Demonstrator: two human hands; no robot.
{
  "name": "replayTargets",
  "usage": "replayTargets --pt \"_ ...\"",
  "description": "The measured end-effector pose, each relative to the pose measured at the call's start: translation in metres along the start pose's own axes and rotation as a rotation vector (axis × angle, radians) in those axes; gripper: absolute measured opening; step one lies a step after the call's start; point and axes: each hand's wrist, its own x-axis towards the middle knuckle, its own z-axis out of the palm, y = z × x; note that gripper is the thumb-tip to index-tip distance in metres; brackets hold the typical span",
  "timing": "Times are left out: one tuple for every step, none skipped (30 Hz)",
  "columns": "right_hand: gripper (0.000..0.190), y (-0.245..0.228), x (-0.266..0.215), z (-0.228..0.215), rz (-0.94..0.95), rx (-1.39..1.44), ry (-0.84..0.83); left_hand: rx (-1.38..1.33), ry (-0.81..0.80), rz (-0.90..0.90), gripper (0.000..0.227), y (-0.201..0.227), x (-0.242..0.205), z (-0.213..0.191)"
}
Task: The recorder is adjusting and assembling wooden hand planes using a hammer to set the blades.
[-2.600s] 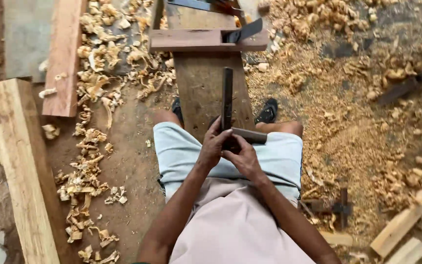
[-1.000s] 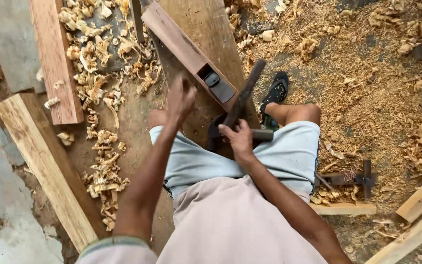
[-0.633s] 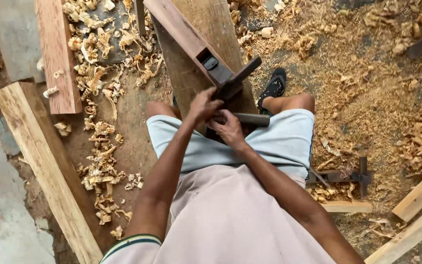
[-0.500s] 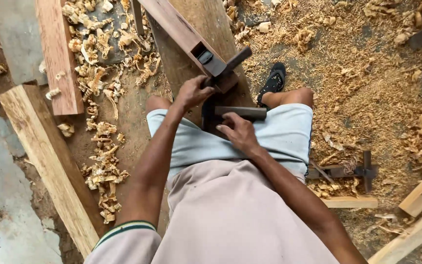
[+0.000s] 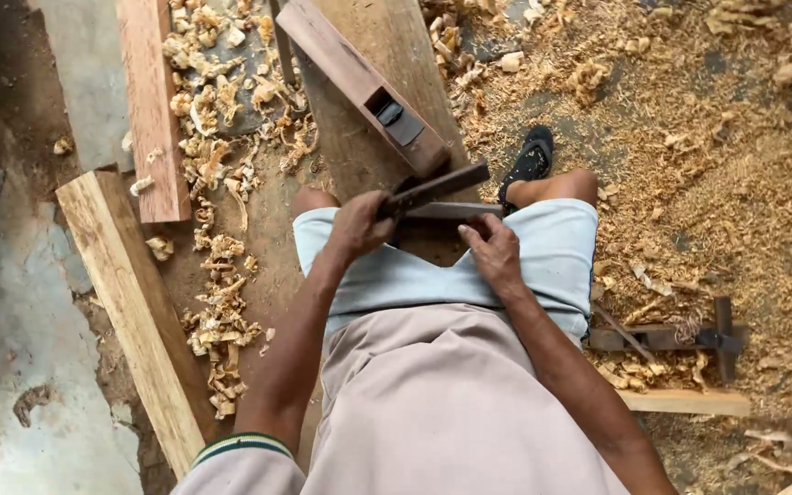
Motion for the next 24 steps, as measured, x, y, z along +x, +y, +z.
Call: replayTargets --pt "0.026 0.006 0.002 0.001 -0.027 0.075 0.027 0.034 -0.049 -0.115 0.021 0.005 -0.016 0.001" --pt "0.026 0.003 0.003 0.002 -0.032 0.069 0.018 0.030 -0.040 -0.121 0.021 0.003 -0.032 0.000" --pt "0.025 0.000 0.004 0.003 0.007 0.024 0.020 -0.004 0.011 -0.234 0.028 0.001 -0.049 -0.001" --pt "0.025 -0.003 0.004 0.003 0.047 -0.022 0.026 -0.039 0.060 -0.345 0.035 0.000 -0.065 -0.001" --pt "0.025 -0.004 0.005 0.006 0.044 -0.029 0.020 -0.044 0.067 -0.350 0.035 -0.013 -0.075 0.006" --pt "0.025 -0.005 0.006 0.008 -0.002 -0.069 0.030 -0.204 0.246 -0.308 0.033 -0.026 -0.086 0.014" --pt "0.024 -0.006 0.006 0.010 -0.049 -0.109 0.041 -0.361 0.425 -0.261 0.030 -0.038 -0.096 0.023" --pt "0.024 -0.017 0.008 0.011 -0.053 -0.118 0.033 -0.369 0.435 -0.266 0.030 -0.043 -0.098 0.025" --pt "0.024 -0.028 0.010 0.012 -0.172 -0.224 0.046 -0.666 0.508 -0.445 0.026 -0.048 -0.099 0.027" --pt "0.023 -0.038 0.012 0.013 -0.293 -0.327 0.059 -0.968 0.568 -0.621 0.022 -0.053 -0.101 0.029" --pt "0.023 -0.038 0.023 0.018 -0.298 -0.335 0.051 -0.975 0.577 -0.623 0.022 -0.051 -0.100 0.027" --pt "0.023 -0.039 0.035 0.021 -0.340 -0.424 0.039 -1.063 0.630 -0.624 0.021 -0.049 -0.097 0.024" --pt "0.022 -0.040 0.047 0.024 -0.383 -0.514 0.026 -1.151 0.682 -0.623 0.019 -0.047 -0.094 0.021" --pt "0.022 -0.040 0.057 0.029 -0.385 -0.521 0.027 -1.158 0.681 -0.621 0.019 -0.043 -0.093 0.018" --pt "0.022 -0.041 0.067 0.033 -0.415 -0.533 0.052 -1.167 0.683 -0.614 0.020 -0.039 -0.092 0.015" --pt "0.021 -0.044 0.080 0.038 -0.446 -0.544 0.080 -1.176 0.684 -0.603 0.020 -0.036 -0.089 0.010" --pt "0.021 -0.044 0.089 0.043 -0.449 -0.550 0.085 -1.182 0.682 -0.598 0.020 -0.039 -0.086 0.011" --pt "0.019 -0.044 0.098 0.048 -0.467 -0.567 0.095 -1.177 0.672 -0.585 0.019 -0.041 -0.085 0.013" --pt "0.016 -0.044 0.108 0.053 -0.484 -0.584 0.105 -1.171 0.662 -0.571 0.018 -0.043 -0.083 0.015" --pt "0.016 -0.050 0.113 0.057 -0.487 -0.593 0.104 -1.180 0.664 -0.571 0.018 -0.042 -0.082 0.014" --pt "0.018 -0.056 0.118 0.062 -0.422 -0.579 0.095 -1.176 0.651 -0.575 0.019 -0.041 -0.081 0.013" --pt "0.020 -0.060 0.122 0.069 -0.353 -0.564 0.085 -1.171 0.635 -0.583 0.020 -0.041 -0.082 0.012" --pt "0.020 -0.062 0.126 0.074 -0.352 -0.571 0.083 -1.177 0.635 -0.586 0.020 -0.042 -0.082 0.010" --pt "0.024 -0.063 0.127 0.078 -0.384 -0.618 0.122 -1.130 0.604 -0.578 0.021 -0.042 -0.084 0.009"
